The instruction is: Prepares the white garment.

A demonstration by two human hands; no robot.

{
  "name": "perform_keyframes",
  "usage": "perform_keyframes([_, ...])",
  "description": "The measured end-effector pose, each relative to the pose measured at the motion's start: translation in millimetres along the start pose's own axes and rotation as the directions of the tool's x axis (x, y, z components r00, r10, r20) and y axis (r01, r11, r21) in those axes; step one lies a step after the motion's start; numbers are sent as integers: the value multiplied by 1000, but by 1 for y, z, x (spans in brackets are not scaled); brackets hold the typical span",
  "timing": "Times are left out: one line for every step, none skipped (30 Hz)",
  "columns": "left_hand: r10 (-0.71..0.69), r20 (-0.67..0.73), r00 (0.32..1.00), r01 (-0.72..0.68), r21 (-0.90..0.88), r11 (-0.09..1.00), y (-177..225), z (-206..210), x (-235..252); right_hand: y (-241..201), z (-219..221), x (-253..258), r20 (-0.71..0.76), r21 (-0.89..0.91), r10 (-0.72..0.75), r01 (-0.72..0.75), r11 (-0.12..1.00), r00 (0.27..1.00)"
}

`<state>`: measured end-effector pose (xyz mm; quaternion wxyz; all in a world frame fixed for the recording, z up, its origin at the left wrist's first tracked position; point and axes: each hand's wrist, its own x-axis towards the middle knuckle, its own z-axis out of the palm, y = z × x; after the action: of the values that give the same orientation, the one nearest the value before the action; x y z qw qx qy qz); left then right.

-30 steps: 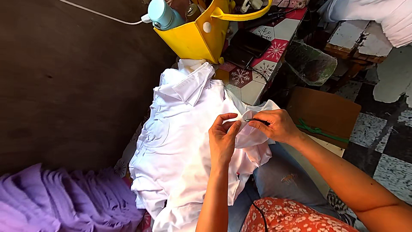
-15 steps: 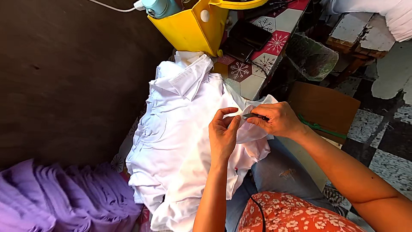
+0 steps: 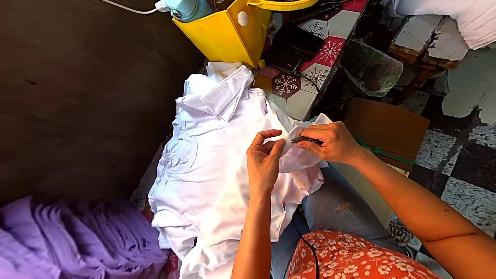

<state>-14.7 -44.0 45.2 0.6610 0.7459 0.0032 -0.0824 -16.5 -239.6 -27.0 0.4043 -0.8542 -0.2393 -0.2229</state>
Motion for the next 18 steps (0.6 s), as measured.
perform_keyframes([-7, -1, 1000, 7, -8, 1000, 0, 0, 0, 1, 1, 0, -10, 7, -7, 7, 1000, 1000])
perform_keyframes([-13, -3, 1000, 13, -18, 1000, 0, 0, 0, 1, 2, 0, -23, 13, -12, 13, 1000, 1000])
perform_keyframes([-17, -4, 1000, 17, -30, 999, -1, 0, 0, 1, 2, -1, -32, 17, -13, 14, 1000, 999])
perform_keyframes([-15, -6, 1000, 15, -37, 999, -2, 0, 0, 1, 2, -1, -39, 16, -8, 9, 1000, 999])
perform_keyframes([-8, -7, 1000, 7, -36, 999, -3, 0, 0, 1, 0, 0, -41, 14, -2, 2, 1000, 999])
perform_keyframes([0, -6, 1000, 0, -34, 999, -3, 0, 0, 0, -1, 1, -36, 6, 4, -4, 1000, 999])
perform_keyframes([7, -3, 1000, -7, -28, 1000, -4, 0, -1, -2, -2, 3, -26, -13, 4, -4, 1000, 1000])
perform_keyframes([12, 2, 1000, -12, -26, 1000, -4, 0, -1, -4, -3, 4, -16, -33, -1, 1, 999, 1000])
perform_keyframes([15, 6, 1000, -15, -26, 1000, -4, 0, -2, -7, -2, 5, -8, -53, -9, 8, 999, 1000])
perform_keyframes([19, 9, 1000, -19, -26, 999, -3, 0, -2, -8, -2, 6, -3, -71, -13, 13, 997, 1000])
perform_keyframes([24, 9, 1000, -24, -24, 999, -3, 1, -1, -9, -1, 6, -1, -87, -15, 15, 996, 1000])
perform_keyframes([30, 7, 1000, -30, -20, 999, -3, 1, -1, -10, 0, 6, 0, -99, -12, 12, 995, 1000])
perform_keyframes([35, 7, 999, -35, -17, 999, -4, 1, -1, -11, 1, 7, 2, -106, -2, 3, 994, 1000])
perform_keyframes([41, 8, 999, -41, -12, 999, -5, 0, -1, -11, 2, 7, 5, -108, 11, -11, 994, 1000])
perform_keyframes([44, 12, 999, -43, -6, 999, -5, 0, -1, -12, 2, 6, 5, -101, 28, -27, 995, 1000])
perform_keyframes([43, 16, 999, -43, -6, 999, -6, 0, -1, -12, 2, 6, 2, -83, 54, -54, 995, 999])
perform_keyframes([41, 19, 999, -41, -12, 999, -6, 0, 0, -12, 2, 5, -13, -51, 94, -94, 994, 995])
perform_keyframes([38, 27, 999, -38, -16, 999, -7, -1, -1, -12, 1, 4, -47, -5, 150, -151, 989, 988])
